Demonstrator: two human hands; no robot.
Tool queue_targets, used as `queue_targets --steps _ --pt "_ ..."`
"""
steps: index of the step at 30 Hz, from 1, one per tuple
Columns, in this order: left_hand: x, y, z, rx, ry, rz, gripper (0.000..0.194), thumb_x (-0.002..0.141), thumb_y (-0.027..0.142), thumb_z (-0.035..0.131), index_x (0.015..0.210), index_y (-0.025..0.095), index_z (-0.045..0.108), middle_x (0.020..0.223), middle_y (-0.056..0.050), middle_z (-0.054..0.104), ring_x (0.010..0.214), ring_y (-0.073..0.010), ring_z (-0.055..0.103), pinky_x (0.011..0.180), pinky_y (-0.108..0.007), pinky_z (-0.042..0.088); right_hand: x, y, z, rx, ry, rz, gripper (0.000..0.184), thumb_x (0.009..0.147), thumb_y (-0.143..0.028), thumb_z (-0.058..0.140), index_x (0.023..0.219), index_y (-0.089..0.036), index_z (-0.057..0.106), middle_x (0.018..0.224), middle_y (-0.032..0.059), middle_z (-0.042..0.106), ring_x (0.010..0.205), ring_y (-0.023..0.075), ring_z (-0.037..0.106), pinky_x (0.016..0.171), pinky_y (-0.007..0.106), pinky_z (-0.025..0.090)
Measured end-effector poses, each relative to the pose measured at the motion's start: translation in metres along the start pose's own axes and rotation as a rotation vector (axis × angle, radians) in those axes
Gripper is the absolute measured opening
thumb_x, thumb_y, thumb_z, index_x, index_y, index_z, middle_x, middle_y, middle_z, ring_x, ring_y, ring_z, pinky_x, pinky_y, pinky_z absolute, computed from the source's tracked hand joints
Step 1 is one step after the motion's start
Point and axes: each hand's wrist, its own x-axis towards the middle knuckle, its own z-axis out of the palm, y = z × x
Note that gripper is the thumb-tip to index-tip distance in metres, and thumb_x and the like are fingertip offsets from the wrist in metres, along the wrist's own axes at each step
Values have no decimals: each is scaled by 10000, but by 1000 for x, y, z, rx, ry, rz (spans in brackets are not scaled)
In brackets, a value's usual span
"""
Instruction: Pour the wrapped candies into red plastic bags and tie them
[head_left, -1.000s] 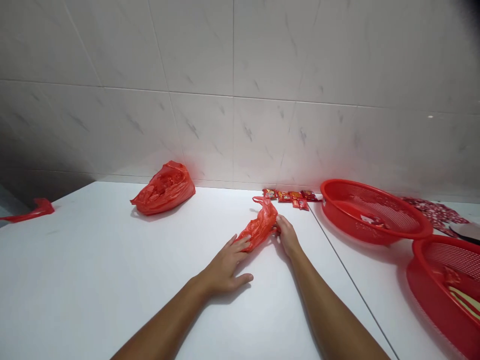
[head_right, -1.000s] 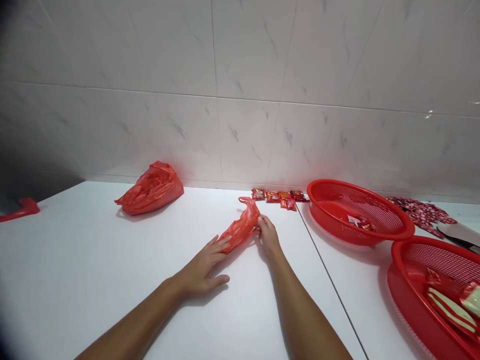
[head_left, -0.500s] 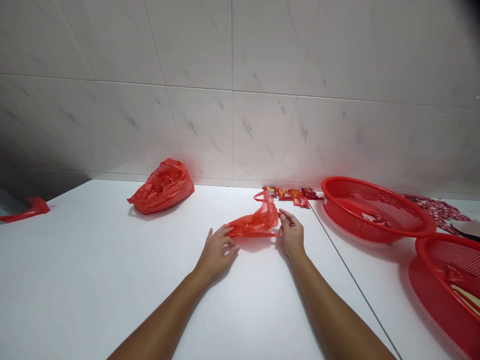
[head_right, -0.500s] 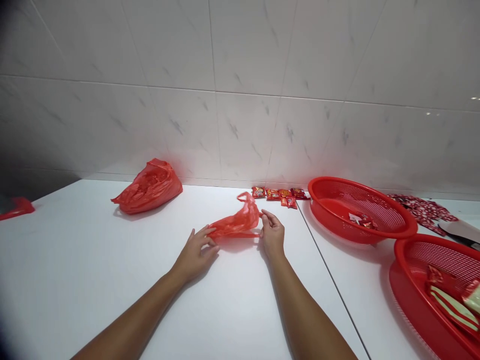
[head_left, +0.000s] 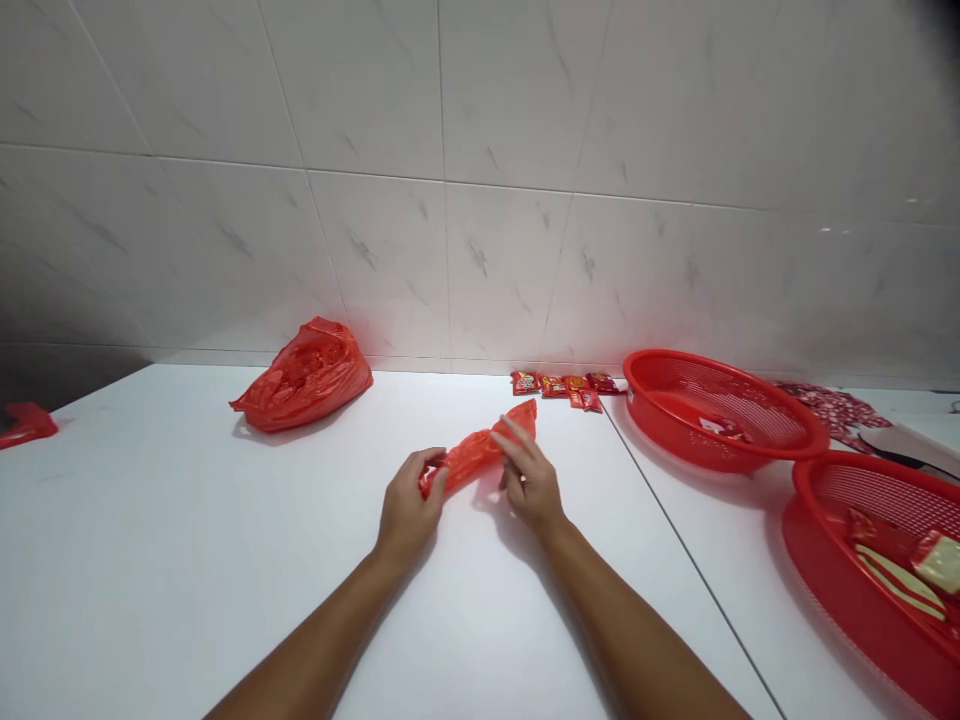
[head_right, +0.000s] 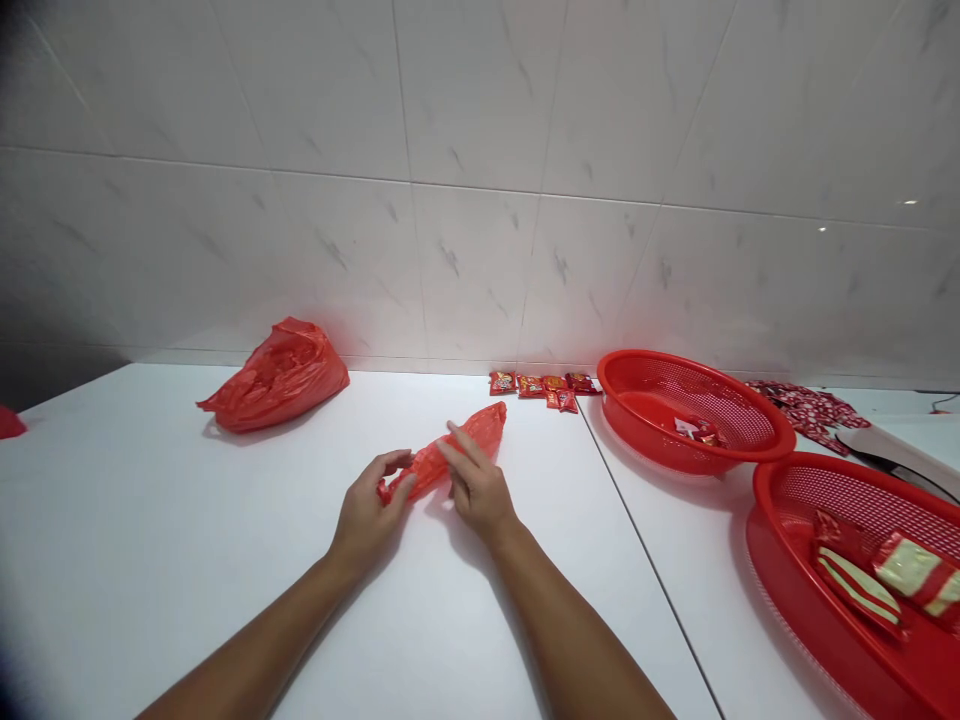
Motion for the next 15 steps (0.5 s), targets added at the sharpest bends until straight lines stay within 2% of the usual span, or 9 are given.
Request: queue_targets --steps 1,3,6,7,9,11,12,13,15 --pt "3 -1 -3 21 38 -28 281 985 359 578 1214 231 678 1206 -78 733 1120 -256 695 977 -406 554 1 3 -4 -30 102 22 427 1030 -292 446 1382 -298 688 1514 107 577 986 211 724 795 352 616" --pt "11 -6 -11 65 122 -79 229 975 316 542 1082 222 721 1108 -64 753 1011 -244 704 895 -378 563 4 10 -14 -86 325 108 375 1031 -323 454 1268 -225 728 1347 150 654 971 226 706 793 357 593" --pt "24 -16 -26 123 219 -119 218 939 288 538 1027 219 726 1073 -60 756 975 -247 697 889 -381 561 5 22 -29 -76 486 297 335 1029 -397 485 1161 -184 707 890 78 703 757 207 653 705 327 537" --pt "27 -18 -31 146 251 -114 221 933 286 537 1035 218 721 1076 -63 754 982 -253 695 906 -394 560 5 25 -32 -42 487 353 334 1030 -417 487 1164 -186 688 796 42 686 665 189 610 663 311 511" --pt "29 -17 -37 222 348 -49 232 926 287 548 1076 209 707 1118 -84 738 1053 -280 680 967 -439 550 5 28 -34 30 466 436 347 1036 -440 471 1201 -194 653 761 14 703 531 151 509 591 288 462" --pt "22 -10 -37 289 456 110 220 911 279 589 1090 202 692 1139 -105 722 1126 -306 657 1034 -492 525 4 26 -31 71 421 466 375 1043 -440 442 1256 -203 638 843 28 757 476 130 444 552 281 435" --pt "16 -4 -34 289 464 216 203 900 258 610 1080 206 687 1125 -106 721 1140 -310 653 1049 -505 519 4 23 -27 81 379 454 388 1044 -434 432 1283 -209 638 896 37 775 473 128 443 548 282 437" --pt "9 2 -29 260 417 323 187 891 227 617 1065 217 683 1098 -100 726 1135 -307 660 1046 -505 526 4 18 -22 87 326 422 395 1043 -423 428 1302 -217 643 951 47 785 490 132 473 562 287 454" --pt "-6 13 -14 152 175 478 222 892 150 567 1058 242 682 1056 -79 743 1097 -282 690 998 -474 564 2 6 -9 104 202 309 389 1042 -386 429 1323 -239 654 1073 58 786 587 154 591 640 304 514"
